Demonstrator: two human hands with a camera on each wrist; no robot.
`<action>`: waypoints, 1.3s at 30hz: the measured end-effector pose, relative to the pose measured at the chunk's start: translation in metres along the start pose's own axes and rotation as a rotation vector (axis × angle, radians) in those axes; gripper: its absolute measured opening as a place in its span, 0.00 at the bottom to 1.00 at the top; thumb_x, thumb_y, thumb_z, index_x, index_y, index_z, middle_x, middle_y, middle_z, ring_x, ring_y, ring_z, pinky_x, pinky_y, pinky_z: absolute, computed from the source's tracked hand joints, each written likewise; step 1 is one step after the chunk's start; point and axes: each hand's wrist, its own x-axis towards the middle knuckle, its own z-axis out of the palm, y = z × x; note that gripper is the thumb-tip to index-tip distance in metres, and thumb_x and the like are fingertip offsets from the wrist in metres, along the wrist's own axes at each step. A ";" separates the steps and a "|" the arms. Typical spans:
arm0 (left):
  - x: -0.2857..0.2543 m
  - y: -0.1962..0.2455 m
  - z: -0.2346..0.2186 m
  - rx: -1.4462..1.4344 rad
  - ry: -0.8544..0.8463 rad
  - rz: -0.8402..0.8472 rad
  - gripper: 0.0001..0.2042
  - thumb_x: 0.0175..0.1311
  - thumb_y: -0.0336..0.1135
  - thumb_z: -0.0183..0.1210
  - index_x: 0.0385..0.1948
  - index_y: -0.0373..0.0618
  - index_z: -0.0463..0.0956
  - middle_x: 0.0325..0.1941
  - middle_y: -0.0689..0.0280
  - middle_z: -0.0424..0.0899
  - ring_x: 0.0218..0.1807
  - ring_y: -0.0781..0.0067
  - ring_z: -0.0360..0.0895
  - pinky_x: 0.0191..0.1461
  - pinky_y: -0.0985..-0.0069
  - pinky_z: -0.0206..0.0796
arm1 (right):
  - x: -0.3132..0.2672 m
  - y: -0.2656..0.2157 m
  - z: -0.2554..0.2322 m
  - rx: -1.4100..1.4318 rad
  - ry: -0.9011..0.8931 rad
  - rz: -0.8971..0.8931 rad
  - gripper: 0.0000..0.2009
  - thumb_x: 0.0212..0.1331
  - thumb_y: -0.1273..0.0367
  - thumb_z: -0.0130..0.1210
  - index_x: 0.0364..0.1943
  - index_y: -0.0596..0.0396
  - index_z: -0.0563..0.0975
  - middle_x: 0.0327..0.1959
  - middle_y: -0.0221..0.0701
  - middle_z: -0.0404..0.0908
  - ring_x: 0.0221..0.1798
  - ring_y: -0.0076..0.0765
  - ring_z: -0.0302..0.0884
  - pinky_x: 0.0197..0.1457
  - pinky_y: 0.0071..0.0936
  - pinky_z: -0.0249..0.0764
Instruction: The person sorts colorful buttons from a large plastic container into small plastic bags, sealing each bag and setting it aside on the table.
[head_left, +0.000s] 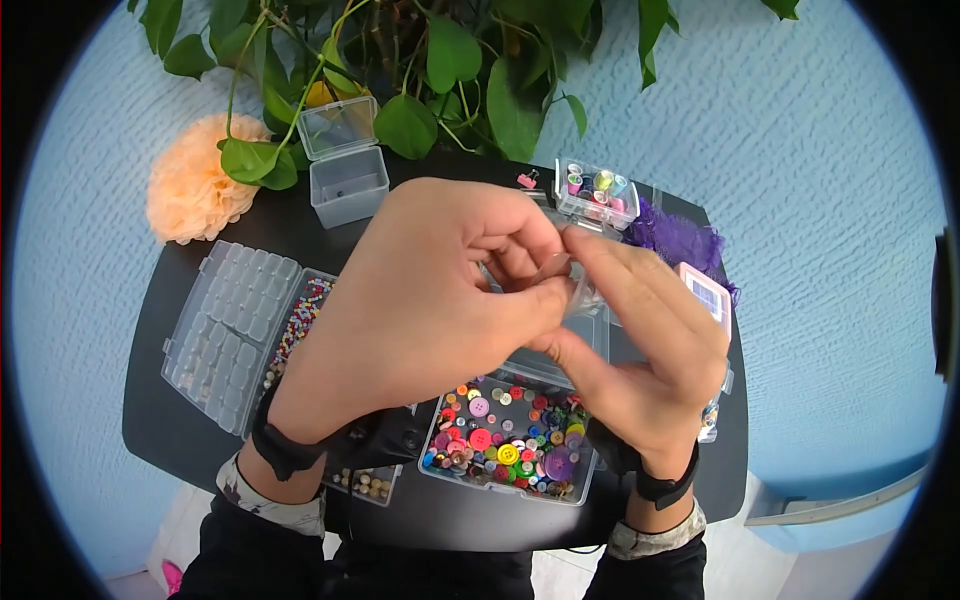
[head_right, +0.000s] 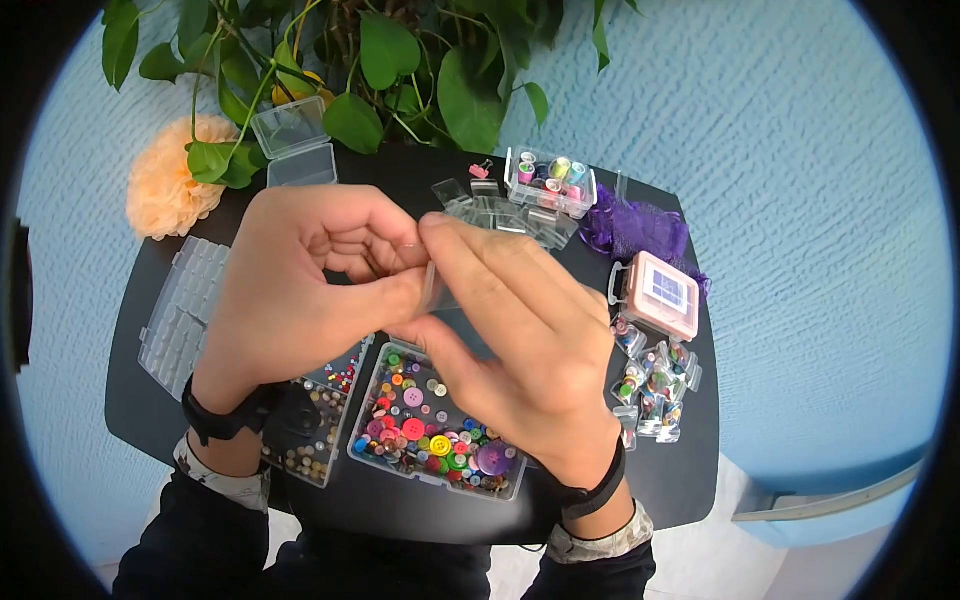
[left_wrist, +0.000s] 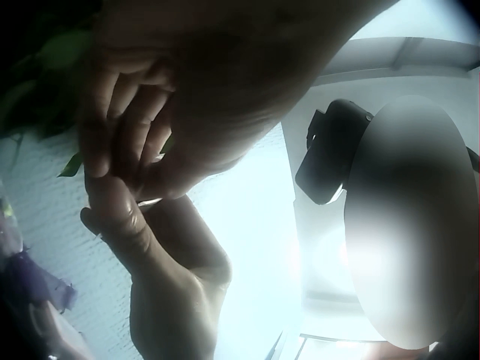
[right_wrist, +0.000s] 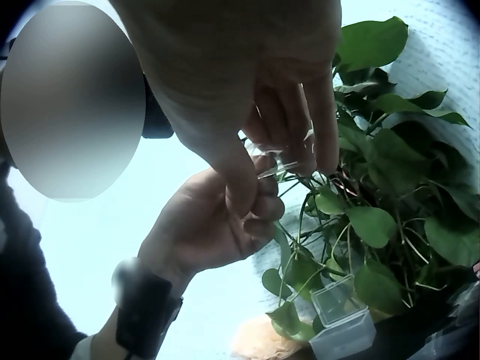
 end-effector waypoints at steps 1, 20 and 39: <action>0.001 0.001 -0.001 0.028 -0.021 -0.024 0.05 0.55 0.19 0.65 0.31 0.33 0.79 0.26 0.68 0.81 0.28 0.88 0.77 0.32 0.89 0.70 | -0.001 -0.001 0.000 0.009 -0.016 0.023 0.29 0.35 0.76 0.74 0.49 0.67 0.80 0.44 0.46 0.84 0.43 0.46 0.84 0.45 0.33 0.81; -0.027 -0.039 0.009 0.800 -0.284 0.294 0.10 0.53 0.27 0.65 0.37 0.38 0.82 0.38 0.59 0.86 0.40 0.61 0.83 0.43 0.71 0.73 | -0.055 0.012 -0.035 0.082 -0.100 0.388 0.20 0.41 0.72 0.74 0.43 0.64 0.84 0.43 0.40 0.87 0.43 0.32 0.84 0.44 0.24 0.77; -0.044 -0.084 0.066 0.898 -0.835 0.277 0.14 0.56 0.27 0.61 0.44 0.35 0.74 0.45 0.59 0.75 0.50 0.59 0.75 0.47 0.66 0.74 | -0.096 0.019 -0.026 0.309 0.012 0.772 0.22 0.47 0.70 0.73 0.49 0.60 0.82 0.41 0.32 0.84 0.43 0.24 0.80 0.40 0.21 0.81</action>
